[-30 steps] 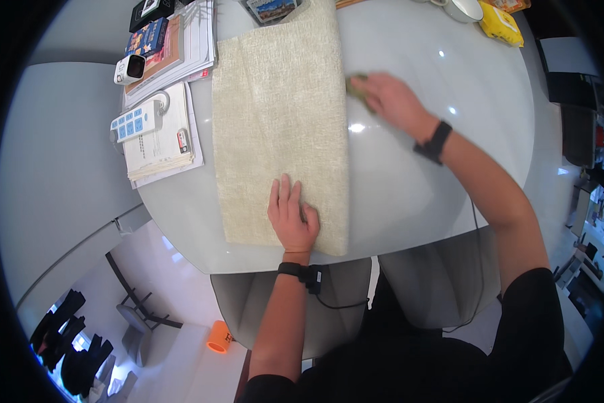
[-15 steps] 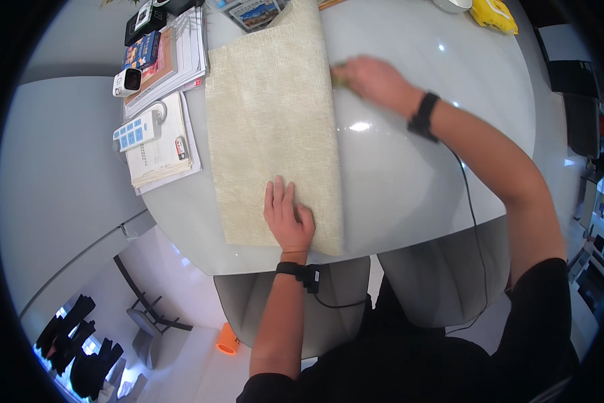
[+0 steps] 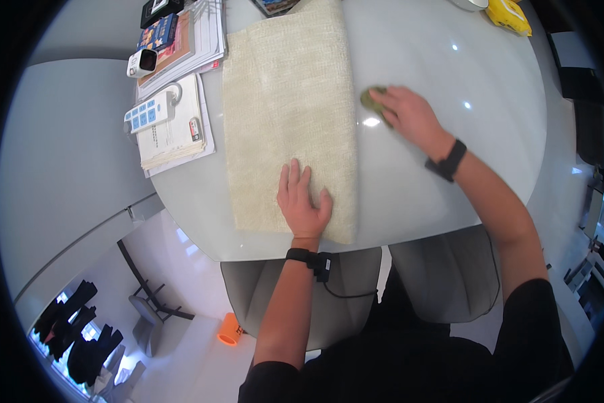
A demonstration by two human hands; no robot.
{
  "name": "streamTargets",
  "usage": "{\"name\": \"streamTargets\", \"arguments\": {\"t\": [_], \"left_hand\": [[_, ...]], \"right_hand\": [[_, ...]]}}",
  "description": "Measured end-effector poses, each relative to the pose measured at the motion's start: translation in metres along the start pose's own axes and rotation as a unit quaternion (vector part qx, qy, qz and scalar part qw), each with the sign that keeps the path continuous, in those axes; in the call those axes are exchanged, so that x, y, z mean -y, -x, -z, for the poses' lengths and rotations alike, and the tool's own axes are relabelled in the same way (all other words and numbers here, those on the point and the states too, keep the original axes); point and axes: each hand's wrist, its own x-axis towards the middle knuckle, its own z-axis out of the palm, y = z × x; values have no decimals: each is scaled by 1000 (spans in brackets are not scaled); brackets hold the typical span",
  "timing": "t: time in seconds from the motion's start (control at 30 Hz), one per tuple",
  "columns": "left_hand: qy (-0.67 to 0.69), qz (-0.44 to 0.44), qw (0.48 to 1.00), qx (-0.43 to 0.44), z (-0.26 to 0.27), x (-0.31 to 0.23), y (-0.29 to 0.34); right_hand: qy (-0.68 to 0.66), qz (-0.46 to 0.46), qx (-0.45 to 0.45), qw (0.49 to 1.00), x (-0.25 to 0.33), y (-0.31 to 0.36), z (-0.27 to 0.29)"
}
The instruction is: The person cleans a white table by folding a light-colored mat and wiping the glass surface with a green cloth.
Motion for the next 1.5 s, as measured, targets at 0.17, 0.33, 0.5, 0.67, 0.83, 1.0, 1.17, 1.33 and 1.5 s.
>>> {"name": "streamTargets", "arguments": {"t": [0.17, 0.33, 0.5, 0.67, 0.83, 1.0, 1.17, 1.33, 1.5], "left_hand": [[-69, 6, 995, 67, 3, -28, -2], [-102, 54, 990, 86, 7, -81, -13], [-188, 90, 963, 173, 10, -90, -13], [-28, 100, 981, 164, 32, -63, -17], [84, 162, 964, 193, 51, -47, -19], [166, 194, 942, 220, 78, -50, -4], [351, 300, 873, 156, 74, -12, 45], [436, 369, 817, 73, 77, 10, 60], [410, 375, 831, 9, 78, 13, 60]], "right_hand": [[-75, -39, 11, 996, 47, 89, -8], [-93, -85, -25, 992, 56, 116, -13], [-37, -37, -30, 998, 43, 97, -5], [77, 9, -17, 997, -17, 47, 22], [107, -74, 16, 991, -34, -12, 37], [54, -133, -77, 987, -28, -13, 13], [61, -140, -66, 986, -19, -19, 17], [92, -129, -4, 987, -24, -33, 31], [33, -39, -133, 990, -34, -79, 23]]}}
